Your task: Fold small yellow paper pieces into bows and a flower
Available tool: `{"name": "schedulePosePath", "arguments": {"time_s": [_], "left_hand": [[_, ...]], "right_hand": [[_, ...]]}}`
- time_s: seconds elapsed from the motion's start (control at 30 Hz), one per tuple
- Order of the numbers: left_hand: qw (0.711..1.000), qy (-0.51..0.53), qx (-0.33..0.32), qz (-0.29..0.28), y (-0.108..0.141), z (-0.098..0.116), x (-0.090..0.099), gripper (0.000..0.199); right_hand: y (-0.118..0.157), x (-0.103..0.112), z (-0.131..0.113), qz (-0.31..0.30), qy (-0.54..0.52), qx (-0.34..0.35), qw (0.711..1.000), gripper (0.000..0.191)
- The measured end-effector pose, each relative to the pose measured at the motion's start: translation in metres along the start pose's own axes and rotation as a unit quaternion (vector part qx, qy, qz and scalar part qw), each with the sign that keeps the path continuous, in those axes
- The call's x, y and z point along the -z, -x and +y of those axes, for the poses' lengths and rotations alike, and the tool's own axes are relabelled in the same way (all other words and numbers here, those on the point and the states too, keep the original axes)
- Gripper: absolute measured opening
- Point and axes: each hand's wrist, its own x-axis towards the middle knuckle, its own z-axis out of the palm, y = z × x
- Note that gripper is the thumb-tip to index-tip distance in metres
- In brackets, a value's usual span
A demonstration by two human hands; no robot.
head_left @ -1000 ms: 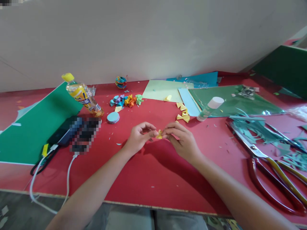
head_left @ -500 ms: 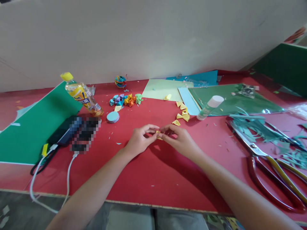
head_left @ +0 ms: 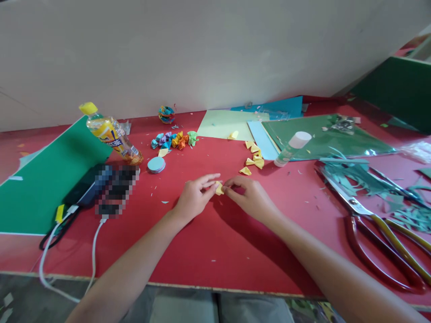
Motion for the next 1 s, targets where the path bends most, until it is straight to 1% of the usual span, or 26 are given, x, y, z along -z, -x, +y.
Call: {"name": "schedulePosePath", "arguments": {"time_s": [0.1, 0.17, 0.3, 0.4, 0.53, 0.67, 0.83, 0.93, 1.0], "left_hand": [[0.999, 0.034, 0.018, 0.002, -0.0004, -0.0019, -0.0005, 0.03], [0.999, 0.044, 0.024, 0.006, -0.0003, -0.0023, -0.0009, 0.03], [1.0, 0.011, 0.016, 0.006, 0.0003, -0.0002, -0.0009, 0.03], [1.0, -0.018, 0.0, 0.004, 0.0006, 0.0007, -0.0008, 0.031], [1.0, -0.004, 0.011, -0.01, 0.0002, -0.0016, -0.0007, 0.035], [0.998, 0.036, 0.038, -0.019, -0.0013, -0.0024, 0.0007, 0.034], [0.997, 0.051, 0.062, 0.004, -0.0035, 0.0004, 0.0027, 0.026], [0.997, 0.067, 0.044, -0.01, -0.0022, 0.0021, 0.0011, 0.021], [0.998, 0.064, 0.023, -0.015, -0.0006, 0.0029, -0.0013, 0.026]], "right_hand": [[-0.0005, -0.0004, 0.0005, 0.015, 0.001, 0.015, 1.0, 0.011], [-0.0008, -0.0003, 0.0004, 0.011, -0.004, 0.02, 1.0, 0.011], [-0.0011, 0.0006, -0.0016, 0.0, -0.018, 0.024, 1.0, 0.01], [-0.0011, 0.0015, -0.0027, 0.001, -0.008, 0.03, 1.0, 0.01], [-0.0014, 0.0024, -0.0012, 0.003, 0.024, 0.048, 0.999, 0.009], [-0.0021, 0.0027, 0.0, 0.007, 0.042, 0.083, 0.996, 0.01], [-0.0015, 0.0015, 0.0, -0.016, 0.062, 0.148, 0.987, 0.011], [-0.0007, 0.0002, 0.0001, -0.031, 0.055, 0.174, 0.983, 0.013], [-0.0002, 0.0006, -0.0007, -0.035, 0.032, 0.173, 0.984, 0.015]]}}
